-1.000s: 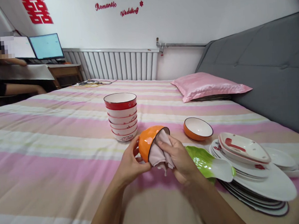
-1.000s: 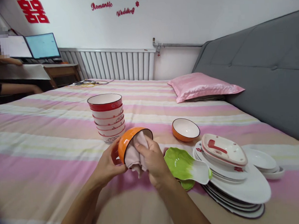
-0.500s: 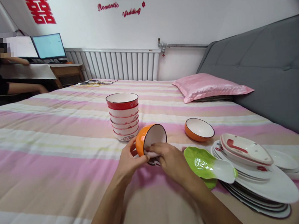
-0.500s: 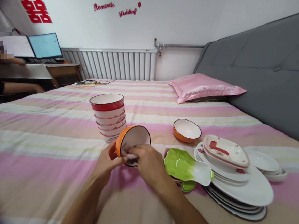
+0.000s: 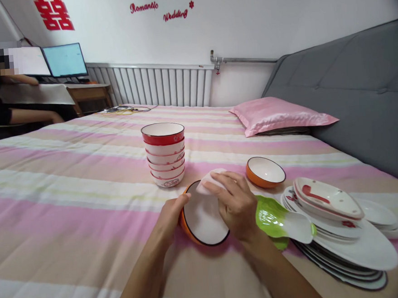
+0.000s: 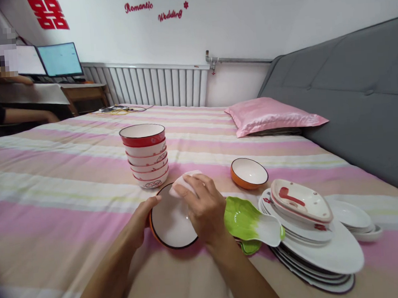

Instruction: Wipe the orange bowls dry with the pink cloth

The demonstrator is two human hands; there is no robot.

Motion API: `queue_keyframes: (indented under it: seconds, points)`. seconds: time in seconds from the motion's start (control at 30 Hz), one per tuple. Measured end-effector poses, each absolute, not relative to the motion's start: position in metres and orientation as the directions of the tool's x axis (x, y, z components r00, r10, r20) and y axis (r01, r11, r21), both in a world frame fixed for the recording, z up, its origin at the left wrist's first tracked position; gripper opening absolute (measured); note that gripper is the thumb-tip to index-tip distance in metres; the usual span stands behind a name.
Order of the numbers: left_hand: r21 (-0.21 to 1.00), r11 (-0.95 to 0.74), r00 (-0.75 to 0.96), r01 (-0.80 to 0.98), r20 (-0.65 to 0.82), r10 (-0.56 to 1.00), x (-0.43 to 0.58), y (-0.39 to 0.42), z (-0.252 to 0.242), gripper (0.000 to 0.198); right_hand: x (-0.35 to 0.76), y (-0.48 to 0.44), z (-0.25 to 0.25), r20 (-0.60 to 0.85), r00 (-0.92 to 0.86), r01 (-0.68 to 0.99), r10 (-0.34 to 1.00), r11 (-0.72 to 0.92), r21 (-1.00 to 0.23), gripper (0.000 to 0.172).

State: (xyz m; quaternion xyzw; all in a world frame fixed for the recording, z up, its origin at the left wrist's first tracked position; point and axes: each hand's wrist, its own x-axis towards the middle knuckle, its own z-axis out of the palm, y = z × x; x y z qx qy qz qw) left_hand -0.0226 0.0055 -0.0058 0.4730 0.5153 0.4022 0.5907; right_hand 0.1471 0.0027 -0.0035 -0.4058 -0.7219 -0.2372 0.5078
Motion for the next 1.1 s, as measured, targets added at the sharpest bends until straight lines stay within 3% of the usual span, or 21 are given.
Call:
queue_keyframes:
  seconds: [0.13,0.3,0.5,0.63,0.8,1.1]
  points:
    - [0.953,0.300,0.184,-0.043,-0.288,0.940,-0.024,0.006,-0.007,0.047,0.144,-0.003,-0.001,0.952,-0.187,0.766,0.243,0.643,-0.014,0.034]
    - [0.942,0.334,0.121,-0.045,-0.327,0.937,-0.026,0.009,-0.009,0.053,0.144,-0.009,-0.003,0.989,-0.070,0.811,0.133,0.585,-0.022,0.037]
    - [0.959,0.282,0.120,-0.035,-0.276,0.954,-0.027,0.010,-0.012,0.049,0.139,0.006,-0.016,0.853,-0.302,0.834,0.426,0.551,0.021,0.028]
    - [0.967,0.255,0.096,0.030,-0.256,0.962,-0.028,0.012,-0.015,0.049,0.137,0.008,-0.020,0.742,-0.360,0.850,0.566,0.527,0.011,0.031]
    - [0.970,0.242,0.092,0.033,-0.244,0.965,-0.027,0.011,-0.014,0.047,0.135,0.005,-0.018,0.670,-0.414,0.846,0.617,0.533,0.032,0.031]
    - [0.949,0.239,-0.006,0.204,-0.243,0.970,-0.024,0.011,-0.010,0.045,0.134,0.007,-0.020,0.554,-0.429,0.842,0.713,0.538,-0.039,0.038]
